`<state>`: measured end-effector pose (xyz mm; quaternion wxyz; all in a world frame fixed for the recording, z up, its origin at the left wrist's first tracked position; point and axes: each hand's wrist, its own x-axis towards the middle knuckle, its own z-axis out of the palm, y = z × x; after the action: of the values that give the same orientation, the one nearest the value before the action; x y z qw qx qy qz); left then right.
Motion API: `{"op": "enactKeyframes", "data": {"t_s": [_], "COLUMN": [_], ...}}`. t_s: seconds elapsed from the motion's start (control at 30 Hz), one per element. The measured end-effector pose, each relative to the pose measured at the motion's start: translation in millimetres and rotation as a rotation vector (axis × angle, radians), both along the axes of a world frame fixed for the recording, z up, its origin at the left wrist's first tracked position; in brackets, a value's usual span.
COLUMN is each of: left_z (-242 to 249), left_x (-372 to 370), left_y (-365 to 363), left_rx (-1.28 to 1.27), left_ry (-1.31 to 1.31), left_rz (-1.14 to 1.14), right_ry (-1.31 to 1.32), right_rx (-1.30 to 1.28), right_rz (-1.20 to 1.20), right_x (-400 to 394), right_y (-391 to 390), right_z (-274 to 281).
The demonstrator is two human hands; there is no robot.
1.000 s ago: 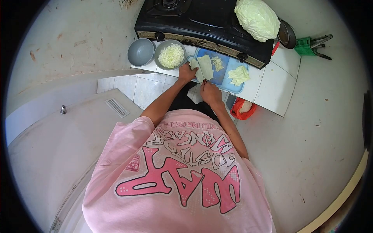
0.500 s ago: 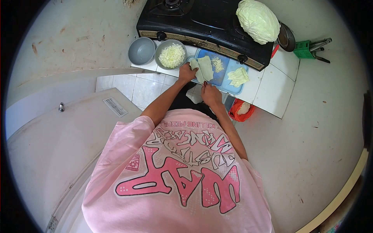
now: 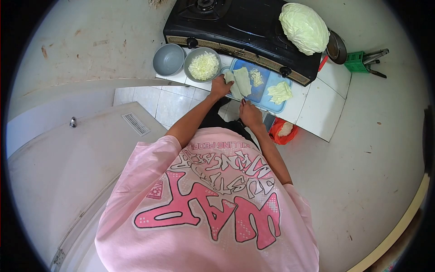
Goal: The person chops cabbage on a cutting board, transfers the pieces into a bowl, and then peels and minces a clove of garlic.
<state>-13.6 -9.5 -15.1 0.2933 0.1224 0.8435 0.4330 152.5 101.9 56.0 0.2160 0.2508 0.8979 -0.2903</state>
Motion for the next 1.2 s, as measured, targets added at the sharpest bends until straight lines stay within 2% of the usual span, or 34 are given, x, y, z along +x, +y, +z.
{"op": "enactKeyframes", "data": {"t_s": [0.73, 0.97, 1.2], "left_z": [-13, -31, -17], "left_x": [-1, 0, 1], "left_y": [4, 3, 5], "left_rx": [-0.072, -0.048, -0.065], "left_ry": [0.148, 0.131, 0.094], "left_rz": [-0.018, 0.060, 0.058], "right_ry": [-0.007, -0.031, -0.077], "right_rx": [0.022, 0.028, 0.011], "right_rz": [0.027, 0.026, 0.019], "right_x": [19, 27, 33], "right_y": [-3, -4, -4], "right_z": [-8, -3, -2]}}
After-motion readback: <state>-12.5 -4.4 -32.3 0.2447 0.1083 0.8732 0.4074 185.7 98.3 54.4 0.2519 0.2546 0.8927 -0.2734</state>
